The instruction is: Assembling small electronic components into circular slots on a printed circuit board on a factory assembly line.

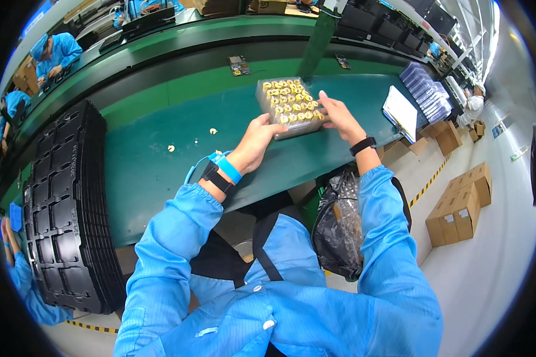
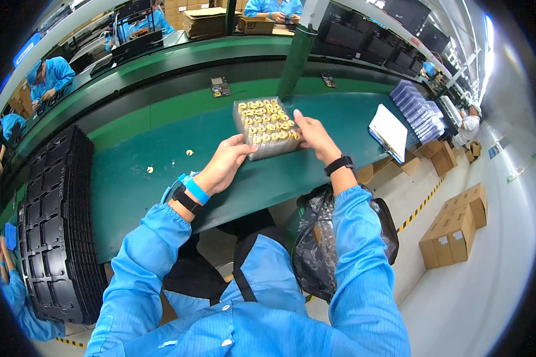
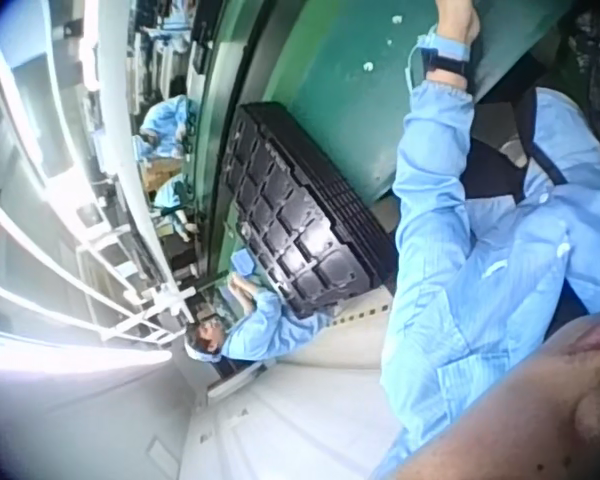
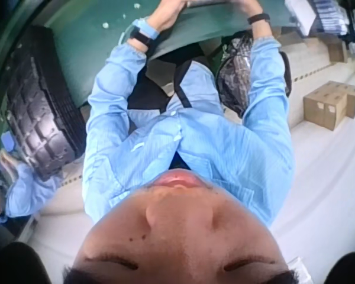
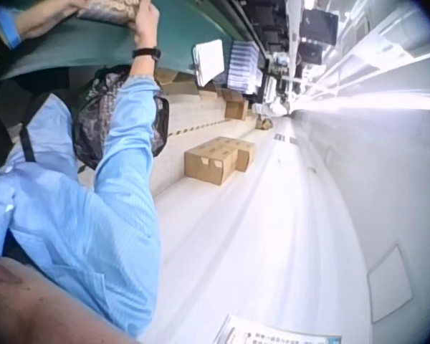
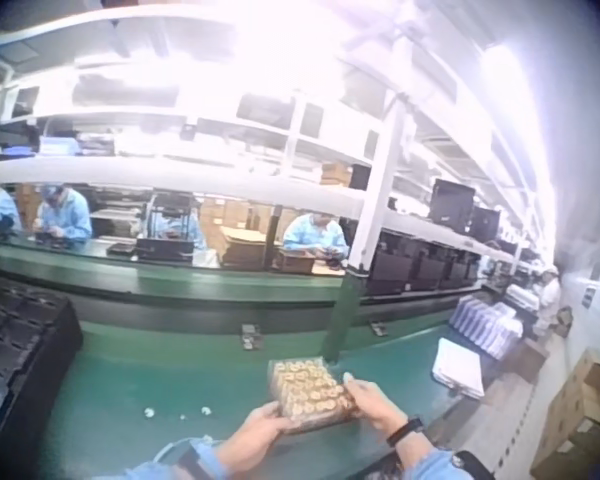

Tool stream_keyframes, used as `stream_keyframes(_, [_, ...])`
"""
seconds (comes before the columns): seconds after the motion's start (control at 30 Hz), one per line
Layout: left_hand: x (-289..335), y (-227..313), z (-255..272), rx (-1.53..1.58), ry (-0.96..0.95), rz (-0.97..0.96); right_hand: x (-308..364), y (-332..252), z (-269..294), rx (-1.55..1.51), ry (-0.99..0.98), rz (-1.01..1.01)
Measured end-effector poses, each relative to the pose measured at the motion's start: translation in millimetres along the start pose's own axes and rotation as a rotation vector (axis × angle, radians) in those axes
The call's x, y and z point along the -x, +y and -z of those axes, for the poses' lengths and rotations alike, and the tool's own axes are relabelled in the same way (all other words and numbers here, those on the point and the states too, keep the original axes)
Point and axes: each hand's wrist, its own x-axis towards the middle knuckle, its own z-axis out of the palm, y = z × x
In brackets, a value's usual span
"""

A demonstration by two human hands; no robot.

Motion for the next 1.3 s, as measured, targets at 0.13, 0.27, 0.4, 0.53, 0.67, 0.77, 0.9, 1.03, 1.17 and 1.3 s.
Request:
stream_keyframes(0.13, [5.9,5.0,-7.9,0.004,0.049,0.036,6.4,12.2,19.3,0.340,0.060,0.371])
stream_keyframes(0.27, [0.4,-2.8,-8.5,-0.022,0.044,-0.001,25.2,8.2,20.9,0.535,0.127,0.494])
stream_keyframes(0.4, [-4.1,-12.0,-5.2,-0.036,0.058,-0.047,25.1,7.0,12.1,0.580,0.140,0.609])
stream_keyframes(0.53, [-7.3,-27.0,2.8,-0.118,0.061,-0.073,25.0,6.5,14.1,0.728,0.144,0.714])
stream_keyframes(0.67, [13.7,-8.0,2.8,-0.232,0.280,0.046,30.2,-6.8,23.1,0.814,0.040,0.701])
stream_keyframes(0.77, [44.9,25.7,7.6,-0.300,0.278,-0.021,36.4,-16.6,27.0,0.826,-0.043,0.662])
stream_keyframes(0.9, [87.2,69.5,22.3,-0.348,0.243,-0.130,33.2,-10.8,27.3,0.898,0.093,0.799])
stream_keyframes(1.03, [115.8,107.8,45.0,-0.557,0.173,-0.157,61.0,-42.7,-6.7,0.640,0.166,0.792])
stream_keyframes(1.17, [120.6,129.5,49.6,-0.868,0.263,-0.206,96.1,-79.7,-106.8,0.259,-0.214,0.826])
stream_keyframes(1.3, [108.3,121.7,82.5,-0.875,0.423,-0.467,93.2,-112.6,-198.0,0.241,-0.444,0.891])
